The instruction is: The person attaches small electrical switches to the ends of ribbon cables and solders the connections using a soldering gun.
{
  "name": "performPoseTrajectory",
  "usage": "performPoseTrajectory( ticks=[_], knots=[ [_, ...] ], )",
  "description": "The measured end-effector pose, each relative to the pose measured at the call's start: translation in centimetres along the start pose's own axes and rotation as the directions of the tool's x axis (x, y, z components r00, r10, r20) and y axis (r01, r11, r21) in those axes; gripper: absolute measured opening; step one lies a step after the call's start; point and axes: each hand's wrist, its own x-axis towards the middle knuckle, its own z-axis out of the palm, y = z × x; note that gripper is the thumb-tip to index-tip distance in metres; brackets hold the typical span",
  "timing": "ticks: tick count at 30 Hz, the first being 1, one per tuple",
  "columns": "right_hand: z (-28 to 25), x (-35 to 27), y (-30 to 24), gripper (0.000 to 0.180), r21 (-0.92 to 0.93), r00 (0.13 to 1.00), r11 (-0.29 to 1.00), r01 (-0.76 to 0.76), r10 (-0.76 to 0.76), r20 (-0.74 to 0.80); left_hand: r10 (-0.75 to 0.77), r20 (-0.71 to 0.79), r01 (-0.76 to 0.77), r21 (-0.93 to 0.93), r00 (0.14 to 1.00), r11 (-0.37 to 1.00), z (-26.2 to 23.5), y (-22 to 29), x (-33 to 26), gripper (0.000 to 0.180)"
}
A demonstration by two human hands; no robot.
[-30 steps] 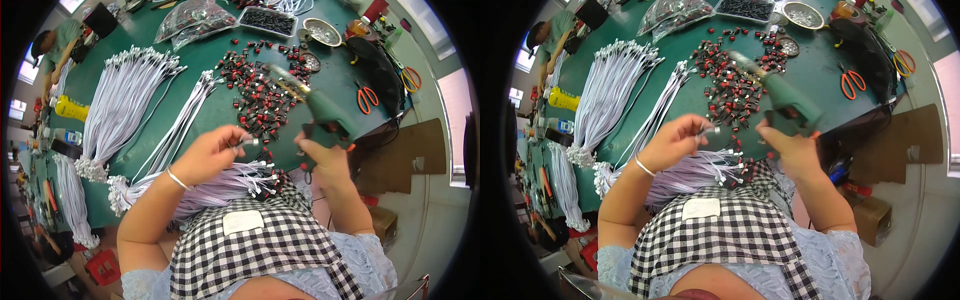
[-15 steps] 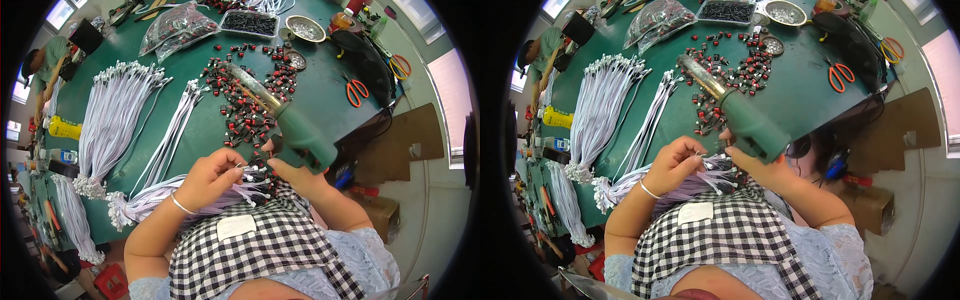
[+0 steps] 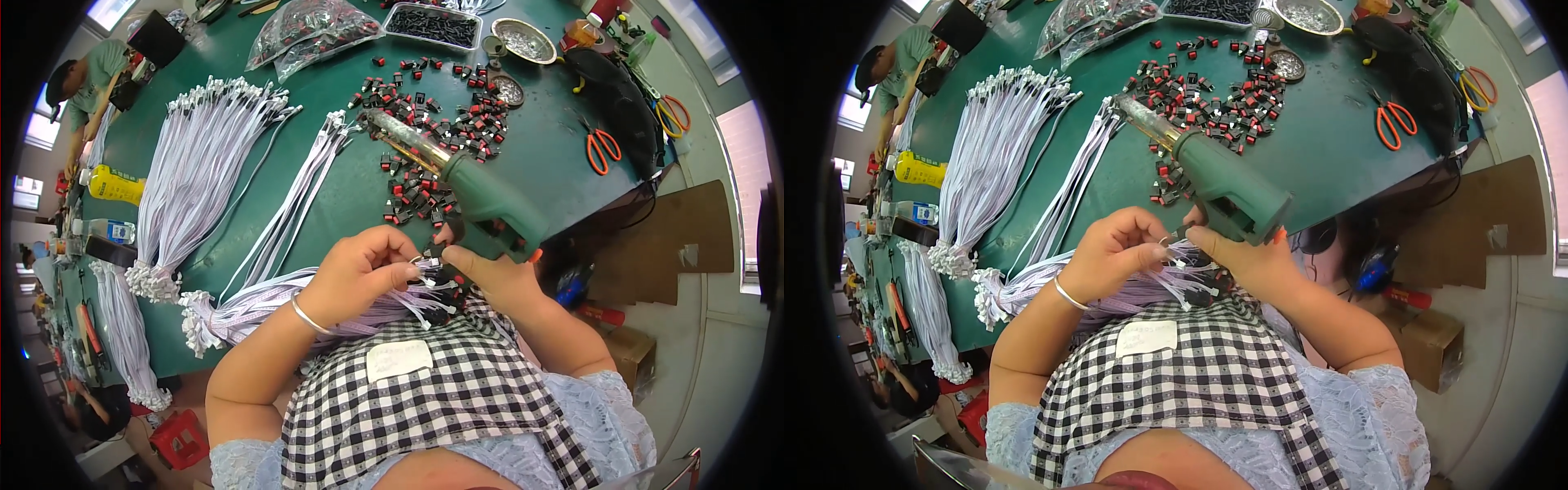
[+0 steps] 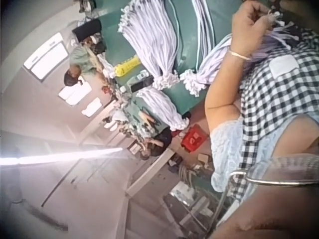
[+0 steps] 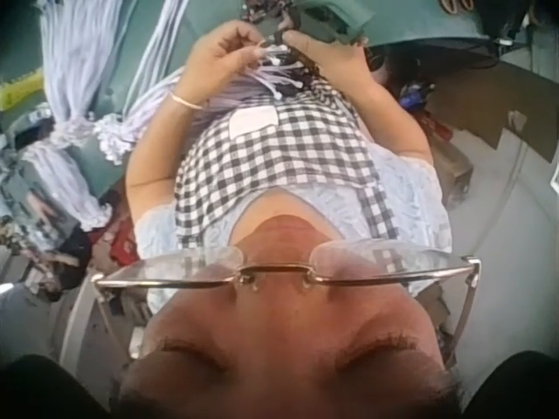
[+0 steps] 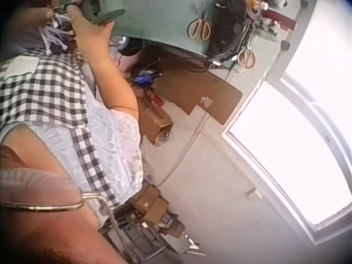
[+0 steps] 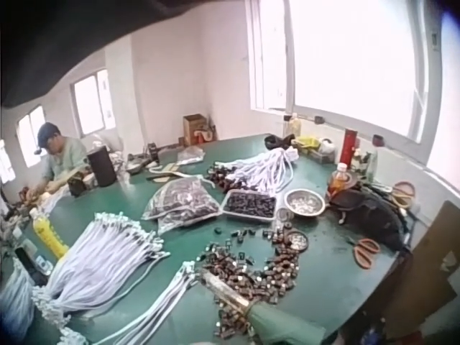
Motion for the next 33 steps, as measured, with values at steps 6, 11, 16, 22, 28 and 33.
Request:
performPoseTrajectory(
  ticks=[6,11,16,22,28,33],
  knots=[
    [0.2,0.1,0.0,0.027,0.036,1.0,0.999,-0.007,0.006,0.006,-0.066,0.033,0.068,-0.074,0.997,0.995,-0.3,0.2,0.2,0.011],
    [0.1,0.3,0.0,0.029,0.024,1.0,1.0,0.014,-0.014,0.018,-0.049,0.03,0.049,-0.005,0.998,0.999,-0.1,0.1,0.2,0.006],
    [0.2,0.4,-0.1,0.023,0.025,1.0,1.0,0.01,-0.01,0.006,0.038,0.002,-0.038,0.07,0.999,0.997,0.4,0.5,0.4,0.004],
    [0.2,0.5,0.1,0.021,0.021,0.998,0.998,0.051,-0.052,0.036,0.023,-0.036,-0.019,0.101,0.999,0.995,0.6,0.2,0.7,0.005],
    [0.0,0.7,0.0,0.022,0.056,1.0,0.998,0.009,-0.011,0.029,0.065,-0.056,-0.06,0.088,0.996,0.994,0.8,0.1,1.0,0.006],
    [-1.0,0.7,0.5,0.025,-0.306,0.989,0.943,0.135,-0.147,-0.016,0.082,-0.096,-0.076,0.067,0.992,0.995,0.8,0.0,1.3,0.006]
  ],
)
